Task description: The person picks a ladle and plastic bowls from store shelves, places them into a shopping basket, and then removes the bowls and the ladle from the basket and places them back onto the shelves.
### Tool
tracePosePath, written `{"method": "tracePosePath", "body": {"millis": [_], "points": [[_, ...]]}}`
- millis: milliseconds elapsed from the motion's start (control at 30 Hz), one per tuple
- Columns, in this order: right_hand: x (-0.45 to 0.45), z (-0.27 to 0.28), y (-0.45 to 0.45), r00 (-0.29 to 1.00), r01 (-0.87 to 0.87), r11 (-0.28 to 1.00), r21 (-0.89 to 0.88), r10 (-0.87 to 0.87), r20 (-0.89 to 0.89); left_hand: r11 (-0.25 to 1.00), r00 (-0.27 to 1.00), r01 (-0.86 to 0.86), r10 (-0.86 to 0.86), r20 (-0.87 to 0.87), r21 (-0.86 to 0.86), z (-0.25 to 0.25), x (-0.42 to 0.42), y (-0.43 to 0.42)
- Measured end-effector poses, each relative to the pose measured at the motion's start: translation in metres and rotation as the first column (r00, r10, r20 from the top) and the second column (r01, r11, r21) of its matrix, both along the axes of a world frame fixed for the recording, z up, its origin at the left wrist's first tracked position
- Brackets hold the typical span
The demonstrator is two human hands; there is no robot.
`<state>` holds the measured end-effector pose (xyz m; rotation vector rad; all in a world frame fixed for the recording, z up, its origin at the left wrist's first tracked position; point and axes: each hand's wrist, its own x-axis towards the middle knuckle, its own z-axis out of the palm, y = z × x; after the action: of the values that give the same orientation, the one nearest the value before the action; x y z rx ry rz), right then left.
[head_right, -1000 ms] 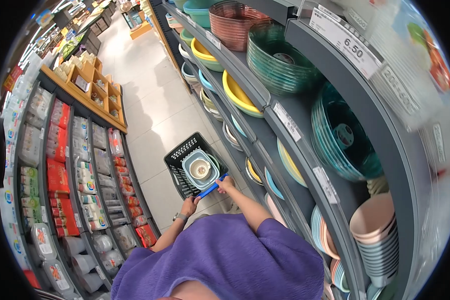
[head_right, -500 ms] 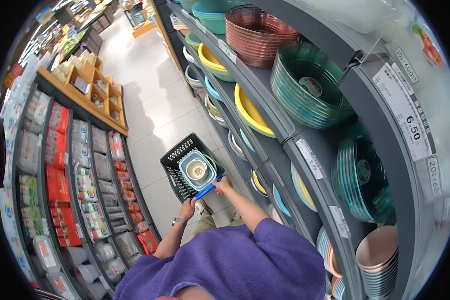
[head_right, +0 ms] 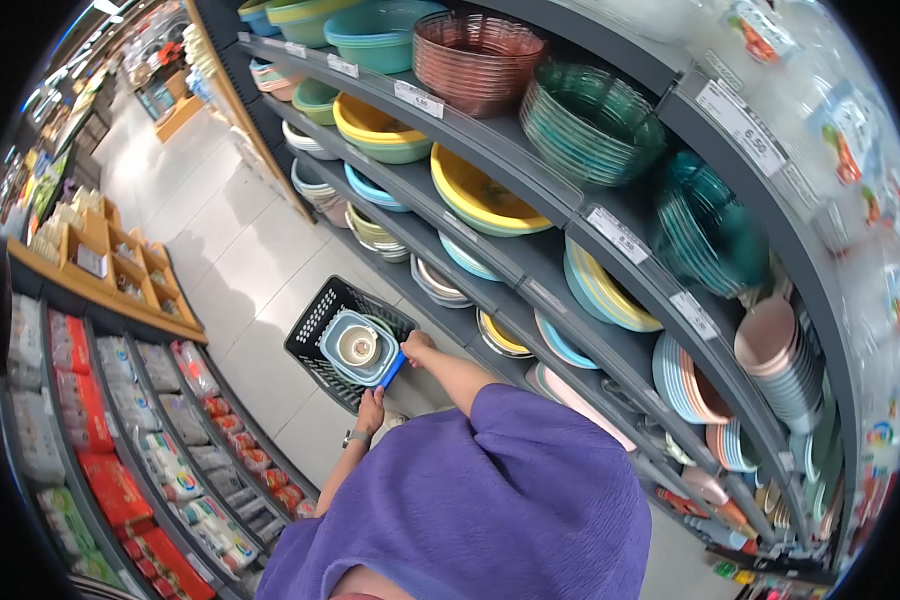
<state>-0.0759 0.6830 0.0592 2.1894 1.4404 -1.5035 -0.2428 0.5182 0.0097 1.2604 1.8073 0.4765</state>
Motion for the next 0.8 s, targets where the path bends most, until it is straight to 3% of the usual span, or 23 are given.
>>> {"method": "tracePosePath", "body": {"millis": [267, 500, 567, 700, 767, 800], "points": [[-0.034, -0.005, -0.017, 0.997, 0.046, 0.984, 0.172, -0.055, 0.053, 0.993, 0.997, 0.079, -0.077, -0.031, 0.083, -0.026, -0.048, 0.011], [-0.052, -0.005, -0.022, 0.997, 0.072, 0.984, 0.164, -0.075, 0.01, 0.993, 0.997, 0.079, -0.078, -0.019, 0.089, -0.017, -0.071, 0.02], [-0.056, -0.009, -0.019, 0.984, 0.18, 0.981, 0.073, -0.179, -0.023, 0.993, 0.997, 0.072, -0.07, -0.024, 0.097, -0.015, -0.072, 0.023], [-0.056, -0.072, 0.003, 0.978, 0.204, 0.979, -0.023, -0.205, -0.025, 0.988, 0.997, 0.082, -0.08, -0.02, 0.129, -0.011, -0.08, 0.023], [-0.056, -0.104, 0.014, 0.952, 0.287, 0.936, -0.204, -0.303, -0.052, 0.991, 0.997, 0.075, -0.073, -0.021, 0.115, -0.01, -0.084, 0.026], [-0.057, -0.103, 0.014, 0.955, 0.277, 0.939, -0.205, -0.293, -0.052, 0.989, 0.996, 0.084, -0.082, -0.025, 0.123, -0.013, -0.085, 0.027]]}}
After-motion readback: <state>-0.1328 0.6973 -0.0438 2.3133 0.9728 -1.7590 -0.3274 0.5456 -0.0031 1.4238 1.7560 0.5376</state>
